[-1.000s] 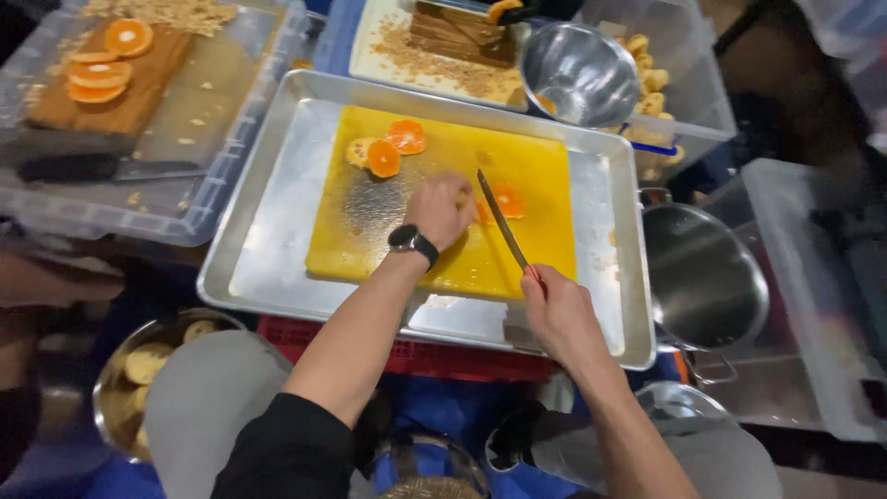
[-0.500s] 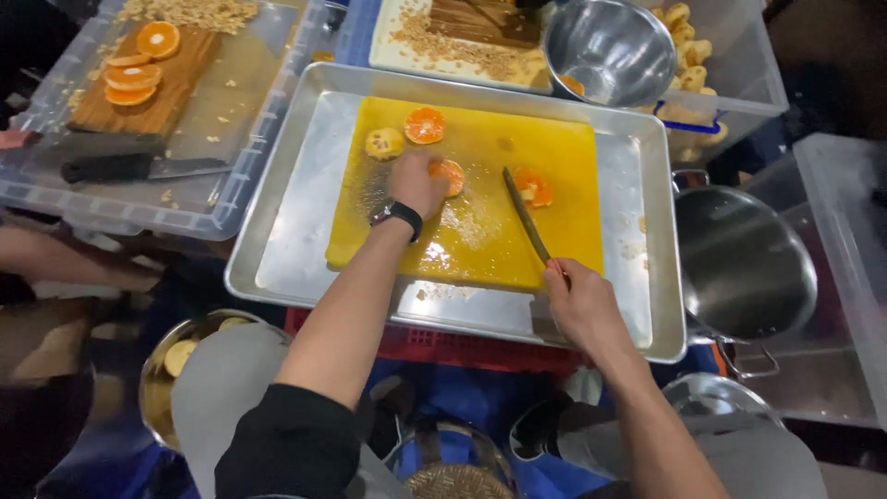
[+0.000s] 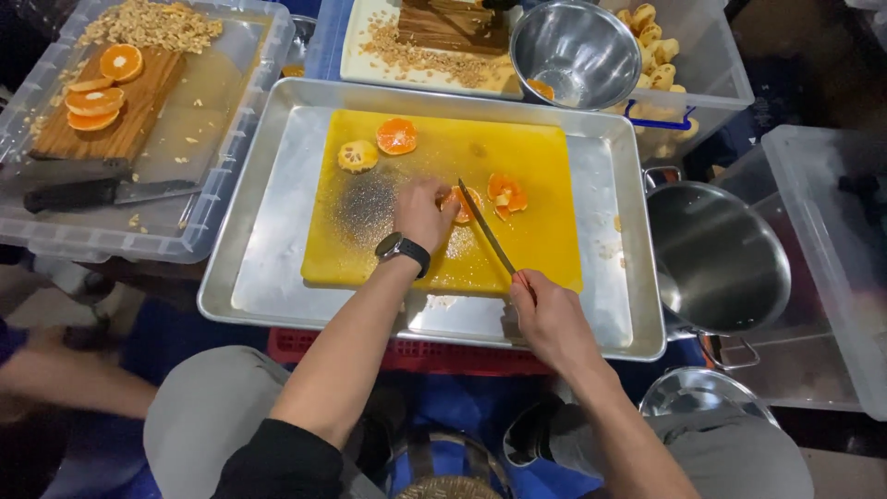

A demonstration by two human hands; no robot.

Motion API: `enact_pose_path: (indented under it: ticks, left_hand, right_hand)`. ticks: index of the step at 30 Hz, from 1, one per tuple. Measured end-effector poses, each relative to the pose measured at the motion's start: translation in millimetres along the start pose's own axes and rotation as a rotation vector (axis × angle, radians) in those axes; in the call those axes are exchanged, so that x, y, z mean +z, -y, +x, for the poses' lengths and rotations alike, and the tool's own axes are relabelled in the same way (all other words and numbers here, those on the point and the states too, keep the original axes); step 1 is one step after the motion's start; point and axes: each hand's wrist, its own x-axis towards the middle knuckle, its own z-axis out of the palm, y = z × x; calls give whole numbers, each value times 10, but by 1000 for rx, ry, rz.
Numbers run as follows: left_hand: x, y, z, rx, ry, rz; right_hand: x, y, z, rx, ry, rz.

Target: Dicing orange segments on a cutting board and transferring the pieces into a bowl in a food preparation area.

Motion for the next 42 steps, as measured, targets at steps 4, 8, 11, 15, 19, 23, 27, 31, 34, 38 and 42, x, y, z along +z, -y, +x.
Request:
enact_pose_path:
  ticks: [4,8,11,15,19,23,27,31,34,38,42]
  left_hand:
    - [49,83,26,48,-17,2]
    - [132,166,70,-1,-12,16]
    - [123,181,100,-46,6,9]
    - [161,170,132,-113,42,26]
    - [99,69,81,-187,30,-17]
    - [73,58,111,-212,9,0]
    - [14,32,105,-228,27,1]
    - [13,22,94,-208,28,-12]
    - [38,47,113,-192,22,-35]
    - [103,141,194,-145,58,-11]
    - [-332,-220,202,46,261,122]
  right_hand:
    - [154,-133,339,-6,-22,-94]
    - [198,-90,584,-66,-34,-85]
    - [170,-217,466,-8,-19,-128]
    - [-53,-55,-145,83,32,-209]
    - [-64,-15,-277,113,-5,-197]
    - [95,69,-89,-4,-18,-167]
    - [316,-99,411,-65,-60,-178]
    - [355,-86,553,-97,-64,-202]
    - [191,-55,288,-59,-27,-192]
    - [-220,131,-274,178,108,-237]
    - [-487,137,-564,298,105,-226]
